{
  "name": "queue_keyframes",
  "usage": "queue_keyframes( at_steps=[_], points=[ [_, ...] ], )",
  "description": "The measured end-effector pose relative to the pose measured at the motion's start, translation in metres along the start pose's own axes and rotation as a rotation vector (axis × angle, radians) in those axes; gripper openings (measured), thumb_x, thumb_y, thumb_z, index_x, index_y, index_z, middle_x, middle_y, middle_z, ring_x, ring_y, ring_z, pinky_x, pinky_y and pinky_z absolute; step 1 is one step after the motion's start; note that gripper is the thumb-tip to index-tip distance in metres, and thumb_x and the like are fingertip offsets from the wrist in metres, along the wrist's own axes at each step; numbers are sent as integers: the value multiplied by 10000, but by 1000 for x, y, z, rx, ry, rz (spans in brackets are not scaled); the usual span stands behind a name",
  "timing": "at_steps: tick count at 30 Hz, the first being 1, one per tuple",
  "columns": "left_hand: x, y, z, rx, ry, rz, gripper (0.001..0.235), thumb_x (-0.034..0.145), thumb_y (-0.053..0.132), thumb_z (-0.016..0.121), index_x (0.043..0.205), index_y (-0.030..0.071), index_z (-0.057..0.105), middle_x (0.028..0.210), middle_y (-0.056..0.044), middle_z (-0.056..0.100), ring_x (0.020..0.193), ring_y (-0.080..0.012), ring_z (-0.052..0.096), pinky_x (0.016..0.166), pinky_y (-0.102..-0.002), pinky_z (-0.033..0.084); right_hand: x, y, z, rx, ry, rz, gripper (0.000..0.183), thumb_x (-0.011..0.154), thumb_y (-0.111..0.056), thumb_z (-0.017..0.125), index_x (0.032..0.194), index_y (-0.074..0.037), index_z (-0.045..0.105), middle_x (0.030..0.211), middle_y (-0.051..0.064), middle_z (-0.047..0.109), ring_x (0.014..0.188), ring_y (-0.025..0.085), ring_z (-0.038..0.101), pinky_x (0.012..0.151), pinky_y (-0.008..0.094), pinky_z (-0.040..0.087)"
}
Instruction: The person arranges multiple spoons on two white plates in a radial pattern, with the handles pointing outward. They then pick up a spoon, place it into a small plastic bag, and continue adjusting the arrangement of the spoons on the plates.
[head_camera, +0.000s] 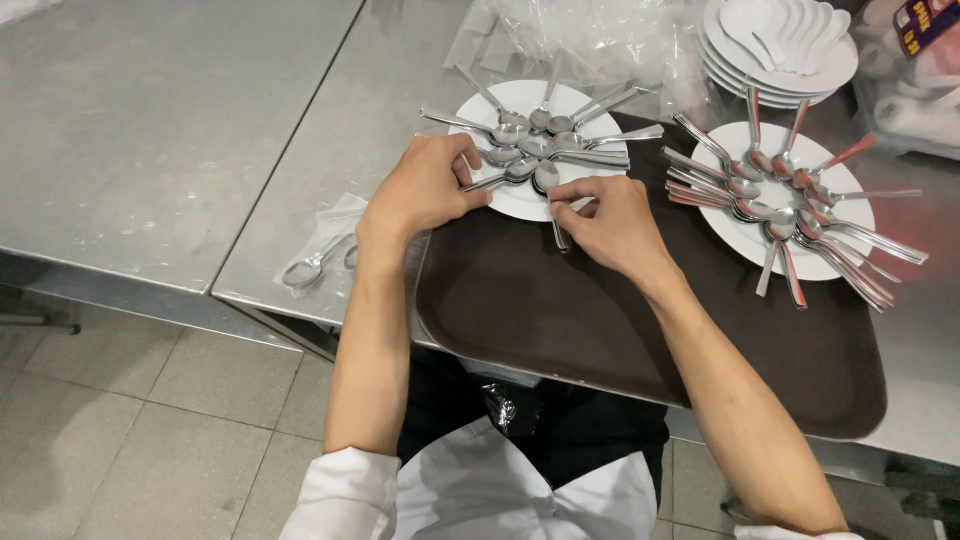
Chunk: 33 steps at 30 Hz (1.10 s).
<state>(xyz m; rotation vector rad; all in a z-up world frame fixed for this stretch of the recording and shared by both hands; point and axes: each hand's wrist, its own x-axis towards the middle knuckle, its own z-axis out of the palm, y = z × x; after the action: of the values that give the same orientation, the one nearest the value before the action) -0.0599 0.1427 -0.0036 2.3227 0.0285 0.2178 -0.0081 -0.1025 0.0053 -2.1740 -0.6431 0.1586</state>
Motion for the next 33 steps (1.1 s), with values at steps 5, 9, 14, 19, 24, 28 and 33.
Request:
queue_keyframes(
  at_steps=[5, 9, 14, 19, 24, 28, 33],
  points=[
    [3, -5, 2, -44, 10, 0, 461, 725, 210, 908, 1086, -1, 715, 846, -152, 728, 817, -273, 723, 742, -405, 586, 0, 0, 1, 11, -3, 5, 281, 859, -55, 685, 1115, 29, 766, 952, 215, 764, 717, 221, 748, 579, 317, 584],
    [2, -3, 1, -55, 15, -1, 461, 723, 218, 914, 1081, 6, 717, 847, -153, 731, 807, -259, 719, 727, -398, 584, 1, 1, 0, 3, -8, -1, 278, 863, -51, 682, 1114, 31, 767, 956, 219, 761, 724, 223, 749, 586, 320, 587],
    [-2, 4, 0, 5, 7, 25, 349, 736, 143, 865, 1045, 32, 746, 778, -122, 745, 757, -281, 747, 731, -411, 584, -1, -6, 0, -12, 16, -5, 251, 873, -78, 697, 1094, 12, 774, 995, 226, 746, 735, 242, 756, 565, 331, 596],
    [-3, 5, -2, 64, 2, 35, 266, 733, 129, 850, 978, 58, 775, 790, -118, 759, 769, -306, 759, 732, -432, 584, -7, -18, -1, -21, -15, 4, 360, 852, -164, 785, 1137, 51, 747, 1028, 264, 733, 806, 295, 757, 615, 370, 615],
    [0, -4, 2, 96, 28, 18, 203, 732, 117, 829, 929, 76, 802, 787, -124, 763, 805, -357, 758, 772, -461, 576, -9, -17, 2, -47, -22, 30, 434, 810, -183, 839, 1152, 63, 737, 1043, 268, 727, 853, 328, 758, 643, 397, 633],
    [3, -9, 3, 168, 61, -1, 218, 713, 197, 855, 920, 145, 812, 777, -66, 762, 803, -339, 756, 777, -467, 574, -7, -9, 7, -100, 15, 42, 321, 833, -82, 778, 1125, 48, 750, 988, 240, 740, 862, 316, 771, 649, 362, 637],
    [4, -11, 3, 226, 76, -24, 222, 702, 249, 863, 909, 180, 820, 773, -36, 764, 808, -330, 757, 793, -462, 569, -9, -11, 9, -194, 35, 46, 266, 846, -51, 762, 1097, 37, 761, 954, 227, 749, 860, 314, 776, 641, 346, 635]
  ],
)
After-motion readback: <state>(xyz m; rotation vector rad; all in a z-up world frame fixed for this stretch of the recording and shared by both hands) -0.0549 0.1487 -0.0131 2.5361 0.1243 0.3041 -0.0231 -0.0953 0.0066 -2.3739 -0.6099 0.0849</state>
